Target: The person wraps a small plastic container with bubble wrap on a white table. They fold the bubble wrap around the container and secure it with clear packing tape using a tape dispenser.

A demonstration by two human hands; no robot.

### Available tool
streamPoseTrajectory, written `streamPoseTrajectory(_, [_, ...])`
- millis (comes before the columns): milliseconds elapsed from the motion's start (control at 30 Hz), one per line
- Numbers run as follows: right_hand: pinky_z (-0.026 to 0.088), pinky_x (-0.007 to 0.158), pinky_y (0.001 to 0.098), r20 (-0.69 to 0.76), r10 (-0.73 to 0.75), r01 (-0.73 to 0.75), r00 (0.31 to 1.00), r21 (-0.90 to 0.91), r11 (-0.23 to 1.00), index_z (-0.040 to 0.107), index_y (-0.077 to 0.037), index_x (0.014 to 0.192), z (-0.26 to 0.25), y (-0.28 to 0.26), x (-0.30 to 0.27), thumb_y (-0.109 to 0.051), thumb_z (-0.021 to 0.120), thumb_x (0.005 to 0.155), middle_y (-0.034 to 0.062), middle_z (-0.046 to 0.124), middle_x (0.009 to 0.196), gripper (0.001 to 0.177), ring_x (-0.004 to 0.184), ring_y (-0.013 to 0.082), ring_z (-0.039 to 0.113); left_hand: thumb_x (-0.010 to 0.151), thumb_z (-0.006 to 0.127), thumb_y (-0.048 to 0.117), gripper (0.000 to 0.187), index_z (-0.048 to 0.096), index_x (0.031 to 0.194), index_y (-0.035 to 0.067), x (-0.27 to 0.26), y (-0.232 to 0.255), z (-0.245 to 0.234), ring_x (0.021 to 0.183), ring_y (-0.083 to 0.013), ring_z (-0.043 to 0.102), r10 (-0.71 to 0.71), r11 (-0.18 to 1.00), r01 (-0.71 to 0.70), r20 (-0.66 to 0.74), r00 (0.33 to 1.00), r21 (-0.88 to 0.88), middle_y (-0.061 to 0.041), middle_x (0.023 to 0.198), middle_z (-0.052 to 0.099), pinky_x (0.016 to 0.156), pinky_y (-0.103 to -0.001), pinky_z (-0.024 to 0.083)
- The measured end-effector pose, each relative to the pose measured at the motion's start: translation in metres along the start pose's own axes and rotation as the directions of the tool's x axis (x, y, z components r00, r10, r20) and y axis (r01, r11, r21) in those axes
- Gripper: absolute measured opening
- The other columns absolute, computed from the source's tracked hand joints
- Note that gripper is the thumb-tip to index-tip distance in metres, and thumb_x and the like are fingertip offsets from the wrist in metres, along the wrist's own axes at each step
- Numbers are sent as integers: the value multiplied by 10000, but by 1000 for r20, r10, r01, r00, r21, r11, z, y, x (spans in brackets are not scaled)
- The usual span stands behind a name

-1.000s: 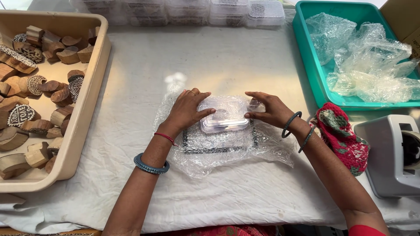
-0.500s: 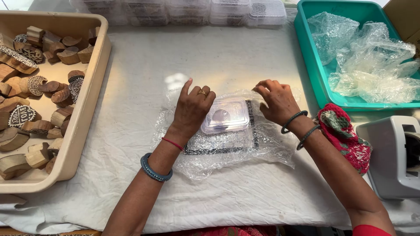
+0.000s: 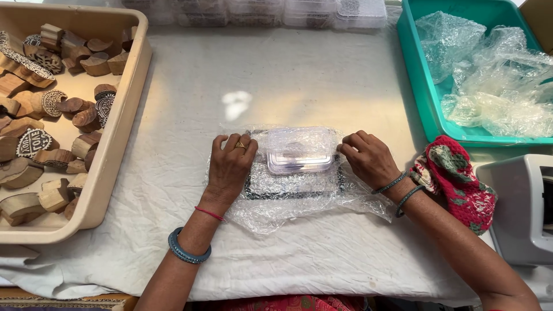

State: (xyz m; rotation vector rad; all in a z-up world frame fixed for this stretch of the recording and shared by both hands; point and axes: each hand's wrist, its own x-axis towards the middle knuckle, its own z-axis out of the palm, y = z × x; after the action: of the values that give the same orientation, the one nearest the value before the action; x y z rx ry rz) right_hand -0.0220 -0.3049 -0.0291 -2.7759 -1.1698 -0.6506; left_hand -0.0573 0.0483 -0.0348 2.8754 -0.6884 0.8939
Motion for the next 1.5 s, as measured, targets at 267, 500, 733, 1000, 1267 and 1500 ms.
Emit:
streamPoseTrajectory(267, [573, 699, 293, -17, 133, -131, 991, 90, 987, 660, -97, 982, -16, -2, 7, -18, 733, 861, 6, 669, 1073, 161, 932, 168, 634, 908, 704, 1, 230, 662, 1113, 94, 5, -26, -2, 1066, -180, 633, -125, 991, 130, -114, 986, 37, -17, 1100, 651, 1171, -517, 396])
streamPoseTrajectory(500, [575, 726, 287, -11, 159, -159, 987, 45, 986, 662, -108, 969, -19, 0, 8, -1, 737, 835, -26, 678, 1073, 188, 937, 166, 630, 880, 715, 16, 190, 674, 1047, 97, 0, -32, -14, 1031, -176, 627, 1, 998, 9, -169, 986, 57, -13, 1039, 661, 1089, -434, 422])
streamPoseTrajectory(733, [565, 725, 295, -32, 111, -111, 993, -12, 994, 667, -110, 956, -16, -4, -1, 10, 710, 857, -12, 680, 1069, 161, 940, 168, 625, 879, 703, -18, 163, 658, 990, 93, -16, -38, -11, 1046, -196, 619, -78, 996, 83, -113, 990, 42, -27, 1062, 657, 1027, -410, 424])
streamPoseTrajectory(1000, [560, 773, 328, 27, 92, -93, 995, 43, 995, 657, -97, 949, 0, 1, -12, 48, 666, 848, -10, 672, 1105, 177, 984, 186, 624, 852, 686, -3, 216, 723, 1039, 99, -6, -15, -72, 1415, -204, 506, -301, 951, 310, 174, 938, -25, -42, 1305, 681, 1273, -558, 186])
streamPoseTrajectory(1267, [571, 800, 332, -3, 82, -82, 997, 79, 994, 650, -102, 934, -5, -1, -8, 49, 674, 855, 13, 676, 1125, 172, 1030, 196, 641, 798, 813, 226, 584, 656, 1326, 32, 30, 57, -39, 1325, -295, 496, 7, 931, 8, 40, 999, -364, -141, 1322, 594, 1182, -502, 318])
streamPoseTrajectory(1500, [572, 850, 384, 327, 121, -200, 937, 219, 955, 714, -99, 1003, -32, 8, -5, -82, 703, 836, 8, 713, 1168, 168, 1018, 243, 684, 803, 832, 146, 479, 676, 1246, 54, 11, 67, -9, 1276, -261, 547, -15, 905, 66, 122, 992, -421, -73, 1276, 614, 1118, -415, 454])
